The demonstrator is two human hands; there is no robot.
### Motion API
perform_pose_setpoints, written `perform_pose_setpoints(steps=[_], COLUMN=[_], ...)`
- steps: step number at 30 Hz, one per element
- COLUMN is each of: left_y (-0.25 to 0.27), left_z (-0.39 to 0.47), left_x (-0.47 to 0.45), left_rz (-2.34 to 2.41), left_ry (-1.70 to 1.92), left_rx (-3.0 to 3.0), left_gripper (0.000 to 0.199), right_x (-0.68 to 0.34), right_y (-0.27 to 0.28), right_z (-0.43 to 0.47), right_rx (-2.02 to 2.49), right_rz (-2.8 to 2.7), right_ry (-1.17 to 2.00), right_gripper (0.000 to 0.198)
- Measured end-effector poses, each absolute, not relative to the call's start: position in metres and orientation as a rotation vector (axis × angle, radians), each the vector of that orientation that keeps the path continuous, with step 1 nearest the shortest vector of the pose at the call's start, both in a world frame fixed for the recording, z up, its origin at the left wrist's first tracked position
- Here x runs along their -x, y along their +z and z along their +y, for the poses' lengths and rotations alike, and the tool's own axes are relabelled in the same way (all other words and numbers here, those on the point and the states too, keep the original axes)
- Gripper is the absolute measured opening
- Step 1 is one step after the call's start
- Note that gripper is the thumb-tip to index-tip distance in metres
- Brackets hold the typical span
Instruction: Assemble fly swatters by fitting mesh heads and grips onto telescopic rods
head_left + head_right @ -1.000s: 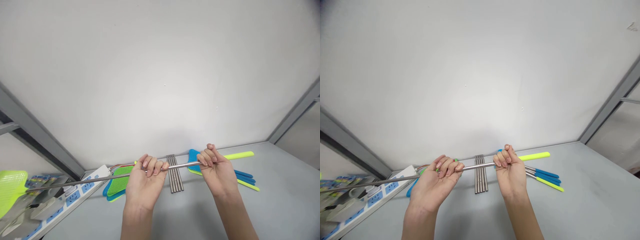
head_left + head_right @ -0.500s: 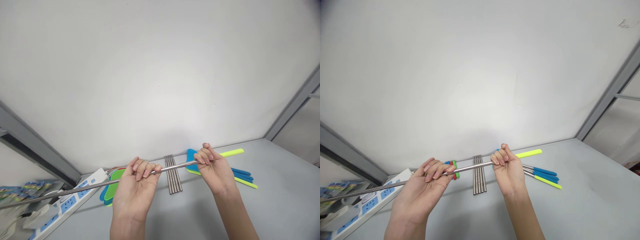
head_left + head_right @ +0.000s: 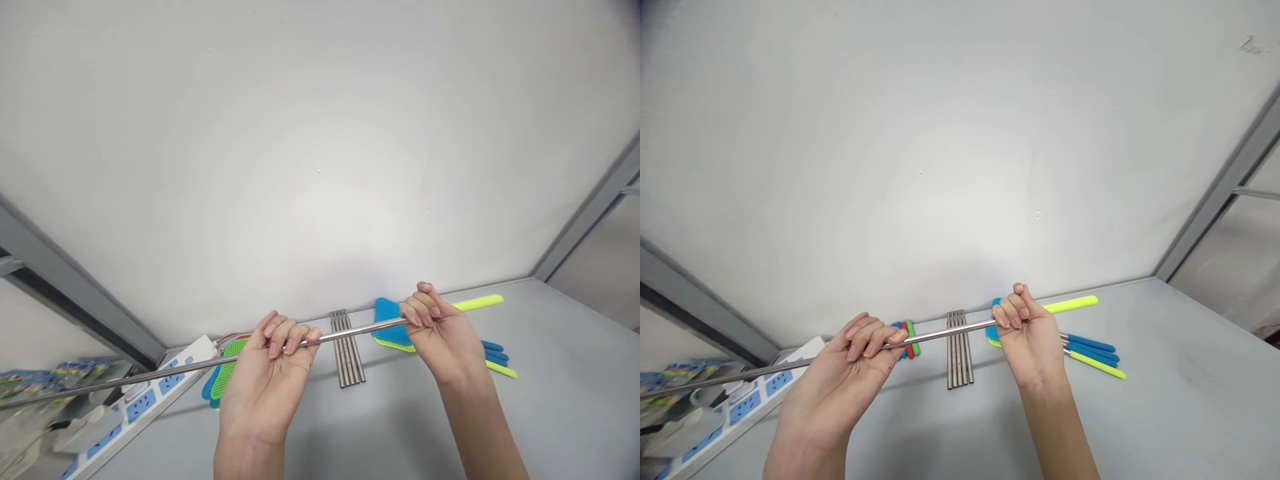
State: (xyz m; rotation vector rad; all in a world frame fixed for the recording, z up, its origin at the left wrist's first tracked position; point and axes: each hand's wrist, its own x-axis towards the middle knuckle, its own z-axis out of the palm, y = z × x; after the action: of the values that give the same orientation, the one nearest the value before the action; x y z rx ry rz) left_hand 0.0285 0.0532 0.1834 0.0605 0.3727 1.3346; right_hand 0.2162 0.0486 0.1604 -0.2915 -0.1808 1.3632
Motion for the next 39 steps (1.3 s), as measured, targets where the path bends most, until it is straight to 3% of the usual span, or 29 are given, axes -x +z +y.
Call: perform_pose_setpoints(steps=[39], left_y=[0.188], left_z=[0.057], left_x=[-0.003], left_rz=[0.405], left_ry=[1.325], left_rx=[-0.063], left_gripper=[0.028], right_x=[-0.242], right_y=[0.154], right_z=[0.053], right_rx=[0.355], right_rz=[-0.227], right_ry=[1.271], right_gripper=[0.020])
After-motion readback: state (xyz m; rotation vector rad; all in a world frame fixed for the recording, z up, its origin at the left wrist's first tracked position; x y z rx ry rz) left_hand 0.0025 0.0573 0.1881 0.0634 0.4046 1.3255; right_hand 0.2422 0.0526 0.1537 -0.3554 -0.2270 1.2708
